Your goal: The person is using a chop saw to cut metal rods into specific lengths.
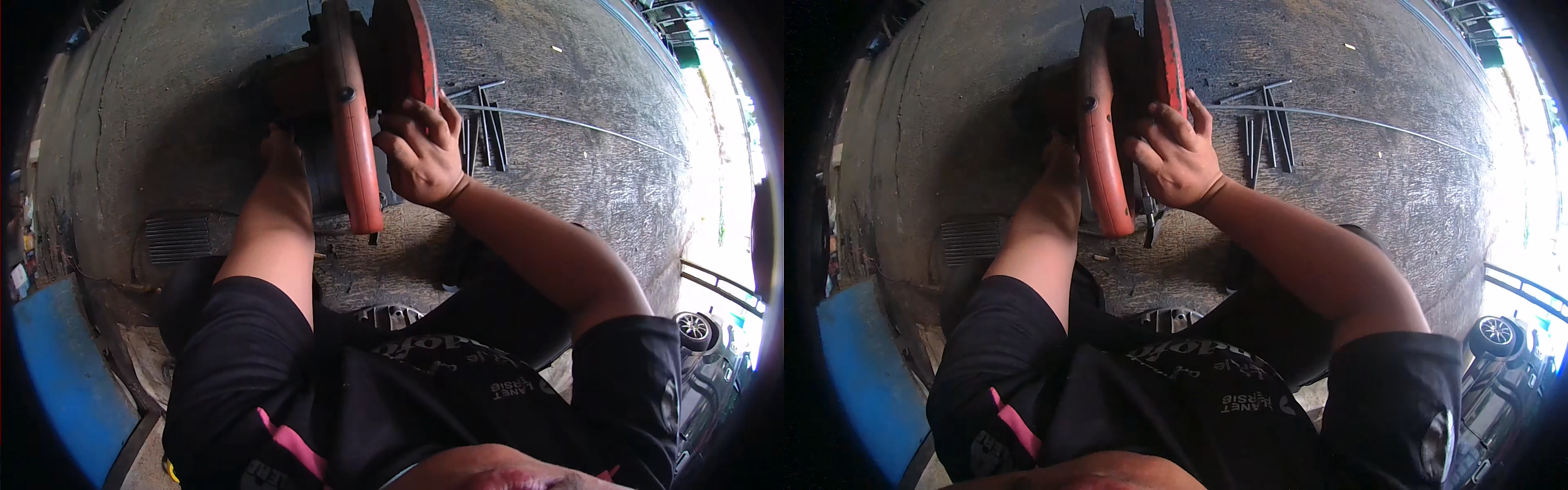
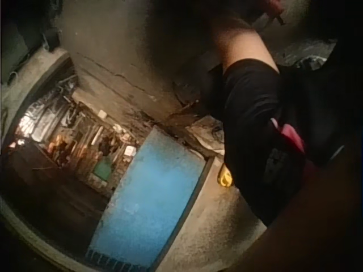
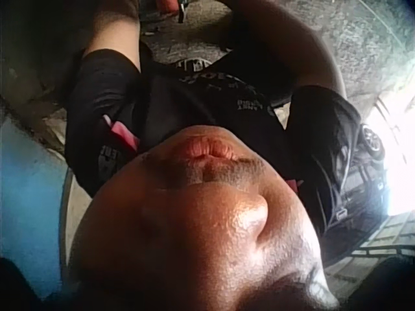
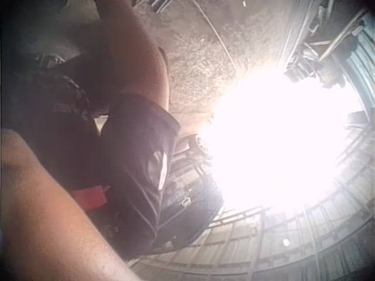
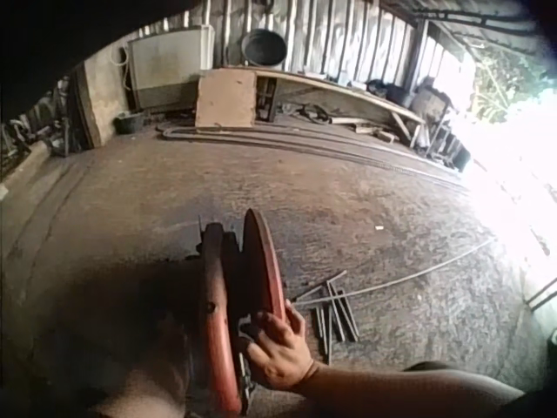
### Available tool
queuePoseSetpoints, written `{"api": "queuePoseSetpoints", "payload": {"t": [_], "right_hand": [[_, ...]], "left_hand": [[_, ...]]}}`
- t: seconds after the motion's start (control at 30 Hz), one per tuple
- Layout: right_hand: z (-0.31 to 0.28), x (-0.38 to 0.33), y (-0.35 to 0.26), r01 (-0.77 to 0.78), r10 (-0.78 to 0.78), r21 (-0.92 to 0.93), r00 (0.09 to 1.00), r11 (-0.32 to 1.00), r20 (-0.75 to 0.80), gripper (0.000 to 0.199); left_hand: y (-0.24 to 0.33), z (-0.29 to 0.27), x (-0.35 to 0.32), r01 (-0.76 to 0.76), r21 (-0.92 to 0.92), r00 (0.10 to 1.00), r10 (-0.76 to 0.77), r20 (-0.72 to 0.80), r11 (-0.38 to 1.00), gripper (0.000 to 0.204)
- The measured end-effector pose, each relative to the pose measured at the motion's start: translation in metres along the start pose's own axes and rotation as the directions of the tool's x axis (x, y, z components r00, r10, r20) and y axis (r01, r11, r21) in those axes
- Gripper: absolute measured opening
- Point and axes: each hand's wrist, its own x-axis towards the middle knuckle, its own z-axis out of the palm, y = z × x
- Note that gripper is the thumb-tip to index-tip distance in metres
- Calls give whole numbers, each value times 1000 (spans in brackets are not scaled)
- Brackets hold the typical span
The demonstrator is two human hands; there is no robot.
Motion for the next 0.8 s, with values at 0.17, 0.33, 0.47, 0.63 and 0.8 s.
{"api": "queuePoseSetpoints", "payload": {"t": [0.17, 0.33, 0.47, 0.63, 0.8], "right_hand": [[4, -8, -1, 13, -13, -7, 1000, 1000, -8, 16], [8, -16, 0, 36, -35, 29, 999, 999, -12, 17], [10, -20, -1, 39, -38, 38, 999, 999, -19, 19], [10, -21, -1, 41, -41, 25, 999, 999, -10, 20], [11, -20, -1, 49, -49, 21, 999, 999, -12, 20]], "left_hand": [[-7, -2, 28, 164, -314, 913, -23, 408, 935, 51], [-17, 8, 36, -5, -291, 971, 75, 229, 957, 48], [-19, 10, 29, -68, -261, 983, 110, 150, 963, 46], [-17, 12, 25, -91, -252, 986, 122, 113, 964, 43], [-18, 12, 28, -107, -246, 987, 133, 89, 963, 40]]}}
